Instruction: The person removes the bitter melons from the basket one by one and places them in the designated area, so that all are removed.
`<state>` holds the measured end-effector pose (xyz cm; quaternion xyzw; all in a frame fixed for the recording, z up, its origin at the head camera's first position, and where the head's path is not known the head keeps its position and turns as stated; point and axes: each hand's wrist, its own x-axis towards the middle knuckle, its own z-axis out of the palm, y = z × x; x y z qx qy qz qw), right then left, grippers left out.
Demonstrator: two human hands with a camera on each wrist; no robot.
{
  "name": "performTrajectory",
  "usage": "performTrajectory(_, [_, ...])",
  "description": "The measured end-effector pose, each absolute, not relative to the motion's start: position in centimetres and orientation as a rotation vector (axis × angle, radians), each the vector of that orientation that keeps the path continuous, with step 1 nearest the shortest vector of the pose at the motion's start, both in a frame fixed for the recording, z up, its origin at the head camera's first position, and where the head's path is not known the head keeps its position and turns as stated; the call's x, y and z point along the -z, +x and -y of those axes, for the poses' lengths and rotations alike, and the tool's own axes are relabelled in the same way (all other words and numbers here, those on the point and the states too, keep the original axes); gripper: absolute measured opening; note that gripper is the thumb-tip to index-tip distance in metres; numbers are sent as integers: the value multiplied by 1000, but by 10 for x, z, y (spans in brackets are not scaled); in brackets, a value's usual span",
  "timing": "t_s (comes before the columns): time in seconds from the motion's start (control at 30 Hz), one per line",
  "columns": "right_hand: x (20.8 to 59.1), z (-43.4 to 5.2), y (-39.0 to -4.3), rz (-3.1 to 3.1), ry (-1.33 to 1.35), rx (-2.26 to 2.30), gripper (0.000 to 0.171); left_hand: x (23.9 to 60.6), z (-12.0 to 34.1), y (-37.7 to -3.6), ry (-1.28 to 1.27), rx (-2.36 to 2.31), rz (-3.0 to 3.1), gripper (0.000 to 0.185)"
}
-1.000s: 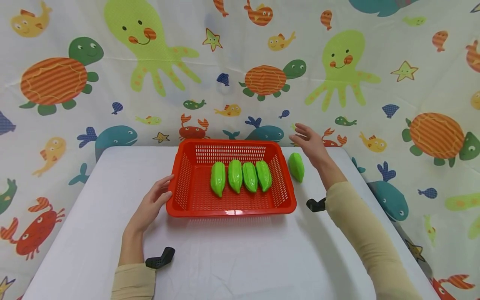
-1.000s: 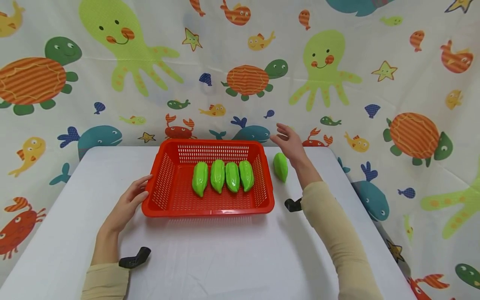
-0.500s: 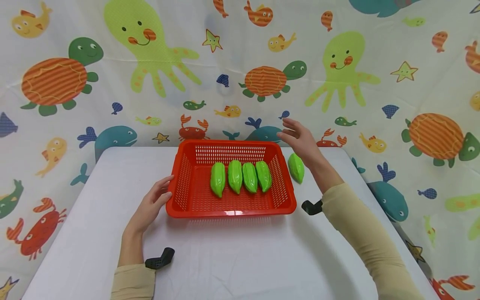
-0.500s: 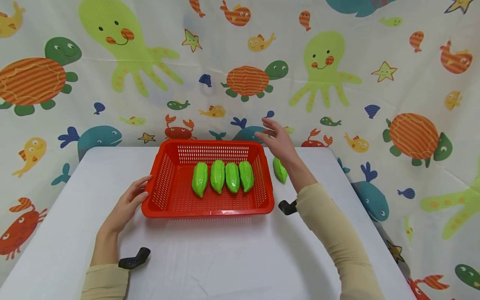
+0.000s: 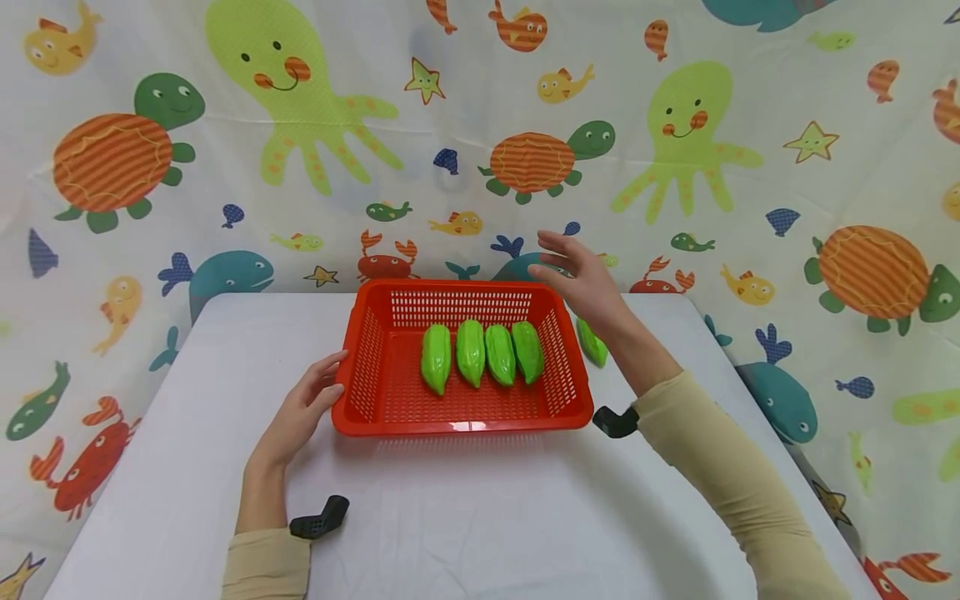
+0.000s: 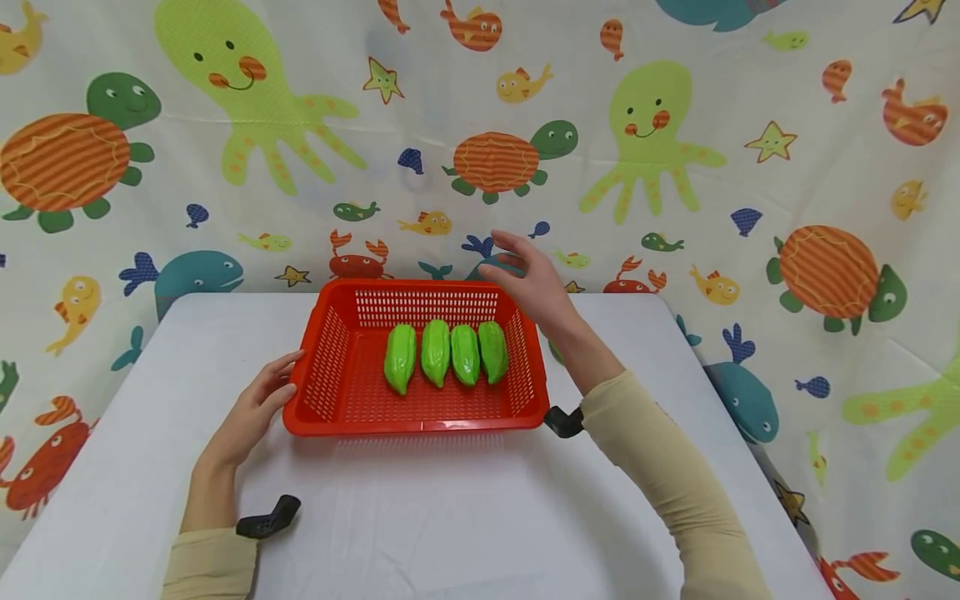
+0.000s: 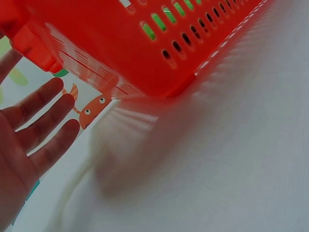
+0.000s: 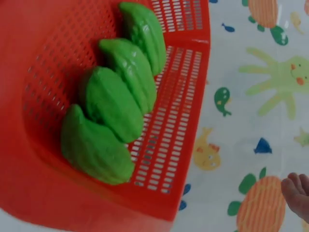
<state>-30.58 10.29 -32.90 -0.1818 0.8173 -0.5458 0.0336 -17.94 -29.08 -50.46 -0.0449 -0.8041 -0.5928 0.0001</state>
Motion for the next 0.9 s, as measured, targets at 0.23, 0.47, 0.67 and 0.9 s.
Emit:
performTrajectory(0.23, [318, -87, -295, -2521, -577, 1654, 61, 504, 293, -185, -159, 1857, 2533, 57])
performTrajectory(0.47, [313, -75, -296, -2504, -623, 1671, 61, 505, 297, -189, -157, 1884, 2526, 57])
performTrajectory(0.67, [311, -68, -302, -2467, -642, 1637, 63, 505, 298, -189, -154, 1874, 2541, 57])
performTrajectory(0.9, [318, -60, -318, -2420, -632, 1550, 64, 504, 298, -189, -158, 1882, 2531, 58])
